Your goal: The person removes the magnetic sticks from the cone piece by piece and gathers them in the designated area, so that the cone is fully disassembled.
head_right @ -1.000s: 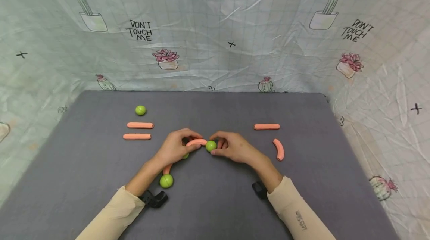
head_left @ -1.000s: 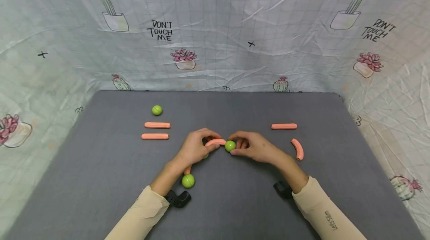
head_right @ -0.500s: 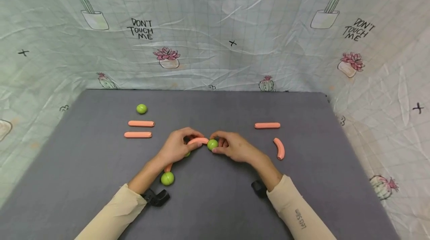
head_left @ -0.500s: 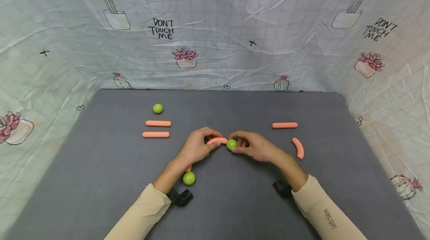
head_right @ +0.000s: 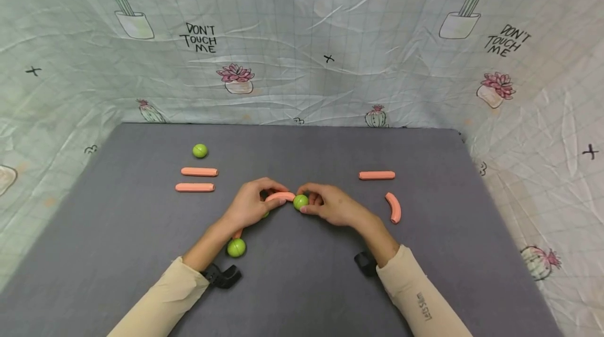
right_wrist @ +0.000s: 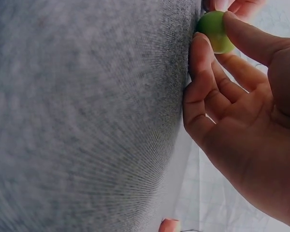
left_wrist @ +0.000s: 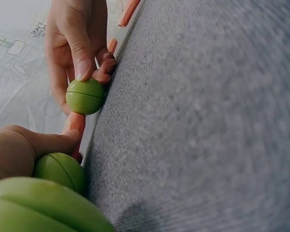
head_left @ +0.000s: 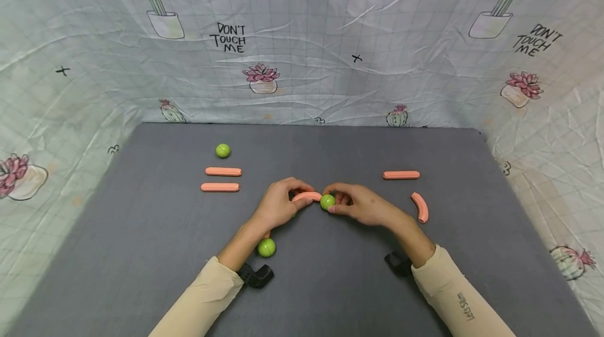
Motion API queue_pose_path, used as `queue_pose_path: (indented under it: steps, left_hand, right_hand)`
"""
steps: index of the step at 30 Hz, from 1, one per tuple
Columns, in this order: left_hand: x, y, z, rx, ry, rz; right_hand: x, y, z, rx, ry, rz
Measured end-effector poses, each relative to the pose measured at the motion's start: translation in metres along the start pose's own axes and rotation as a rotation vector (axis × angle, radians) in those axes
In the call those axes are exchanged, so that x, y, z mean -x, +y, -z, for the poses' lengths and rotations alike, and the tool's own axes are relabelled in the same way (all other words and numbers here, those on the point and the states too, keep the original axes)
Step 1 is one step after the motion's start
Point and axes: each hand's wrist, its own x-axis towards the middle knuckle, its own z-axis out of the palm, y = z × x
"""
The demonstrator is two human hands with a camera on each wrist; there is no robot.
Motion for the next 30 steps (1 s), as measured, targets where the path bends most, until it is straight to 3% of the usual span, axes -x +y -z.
queue_pose_path:
  steps: [22, 30]
  left_hand:
    - [-0.0014, 0.0049, -0.0038, -0.018, 0.028, 0.007]
    - [0.0014, 0.0033, -0.0009, -0.007, 0.072, 0.029]
  right_hand:
    - [0.0021, 0.0006, 0.0055, -0.03, -0.029, -0.019]
    - [0.0036, 0.0021, 0.0069, -0.082, -0.042, -0.028]
